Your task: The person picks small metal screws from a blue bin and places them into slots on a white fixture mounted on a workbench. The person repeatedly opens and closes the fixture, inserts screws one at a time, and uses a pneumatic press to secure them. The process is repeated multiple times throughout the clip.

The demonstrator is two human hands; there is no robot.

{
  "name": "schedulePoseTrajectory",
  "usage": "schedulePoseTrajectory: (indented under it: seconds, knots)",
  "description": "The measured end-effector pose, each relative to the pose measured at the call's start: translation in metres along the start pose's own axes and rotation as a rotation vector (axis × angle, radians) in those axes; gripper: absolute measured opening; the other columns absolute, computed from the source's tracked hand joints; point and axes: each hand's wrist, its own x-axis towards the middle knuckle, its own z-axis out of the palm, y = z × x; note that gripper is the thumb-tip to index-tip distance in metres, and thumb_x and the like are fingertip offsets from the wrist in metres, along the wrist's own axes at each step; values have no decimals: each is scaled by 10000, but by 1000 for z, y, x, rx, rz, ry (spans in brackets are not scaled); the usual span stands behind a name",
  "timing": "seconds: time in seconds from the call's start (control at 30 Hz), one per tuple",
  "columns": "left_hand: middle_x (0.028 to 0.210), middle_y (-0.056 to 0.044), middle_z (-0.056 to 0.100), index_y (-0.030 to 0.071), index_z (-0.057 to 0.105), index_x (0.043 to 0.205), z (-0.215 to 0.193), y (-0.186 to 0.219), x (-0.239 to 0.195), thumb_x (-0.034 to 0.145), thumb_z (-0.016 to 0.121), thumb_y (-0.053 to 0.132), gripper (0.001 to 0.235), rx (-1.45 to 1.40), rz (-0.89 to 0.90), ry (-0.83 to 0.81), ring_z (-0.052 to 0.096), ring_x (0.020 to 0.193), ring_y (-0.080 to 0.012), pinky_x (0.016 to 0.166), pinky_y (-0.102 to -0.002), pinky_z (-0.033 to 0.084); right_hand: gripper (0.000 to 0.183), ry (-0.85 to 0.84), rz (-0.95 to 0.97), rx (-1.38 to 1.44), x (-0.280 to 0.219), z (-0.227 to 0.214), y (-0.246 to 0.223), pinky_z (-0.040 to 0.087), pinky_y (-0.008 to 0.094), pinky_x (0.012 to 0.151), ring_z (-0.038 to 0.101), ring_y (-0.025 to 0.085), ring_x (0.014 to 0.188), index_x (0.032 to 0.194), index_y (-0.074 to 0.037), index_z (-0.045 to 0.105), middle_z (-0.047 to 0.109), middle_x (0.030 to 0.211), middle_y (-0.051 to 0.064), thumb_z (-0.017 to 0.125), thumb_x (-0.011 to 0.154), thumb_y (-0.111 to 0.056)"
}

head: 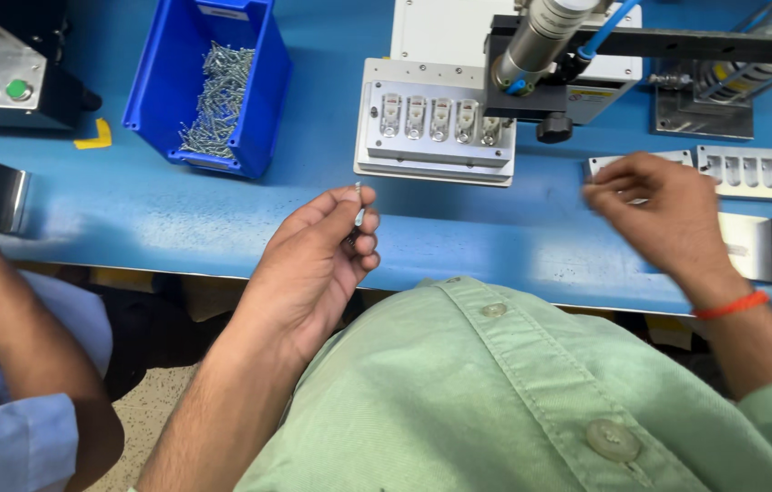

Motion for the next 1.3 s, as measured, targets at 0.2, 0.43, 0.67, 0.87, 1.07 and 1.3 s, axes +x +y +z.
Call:
schedulePoseTrajectory:
  seconds: [0.2, 0.43, 0.67, 0.87, 1.07, 1.3]
  knots:
    - [874, -19, 592, 26, 630, 1126, 18, 1, 20, 1030, 563, 165, 182, 41, 7, -159, 510, 739, -96, 691, -242, 497, 178, -125, -231, 383, -19, -4, -132, 614, 242, 773, 742, 93, 844, 1062, -62, 764, 782, 946, 38, 796, 911, -152]
    - [874, 4, 608, 47, 632, 1117, 25, 2, 23, 1056, 535, 221, 209, 119, 60, -237, 512, 740, -72, 703, -237, 487, 223, -117, -519, 335, -5, -1, -190, 608, 243, 754, 754, 99, 821, 1046, -44, 763, 779, 961, 45, 867, 880, -150]
    - [858, 11, 596, 42, 647, 1110, 21, 4, 24, 1067, 552, 242, 225, 176, 102, -244, 499, 737, -70, 708, -235, 477, 142, -106, -469, 321, -2, 12, -197, 617, 236, 736, 757, 94, 822, 1011, -48, 765, 740, 942, 35, 821, 906, -125]
    - [857, -1, 617, 46, 640, 1130, 12, 8, 30, 1041, 539, 211, 213, 143, 54, -171, 508, 732, -78, 704, -233, 495, 124, -41, -461, 254, 0, 17, -193, 609, 242, 699, 742, 99, 798, 1024, -62, 784, 752, 933, 37, 806, 934, -144]
    - [864, -17, 616, 30, 627, 1129, -10, 11, 31, 1042, 530, 168, 189, 122, 57, -63, 510, 712, -90, 664, -230, 487, 123, -13, -389, 189, 0, 26, -161, 610, 248, 696, 745, 98, 790, 1034, -85, 796, 784, 946, 42, 803, 928, -148]
    - [837, -25, 609, 28, 629, 1123, -22, 7, 25, 1046, 520, 175, 199, 96, 10, -43, 505, 679, -91, 626, -232, 480, 117, 258, -295, 13, -10, 53, -109, 575, 269, 673, 735, 140, 795, 1069, -95, 807, 788, 991, 65, 812, 960, -137]
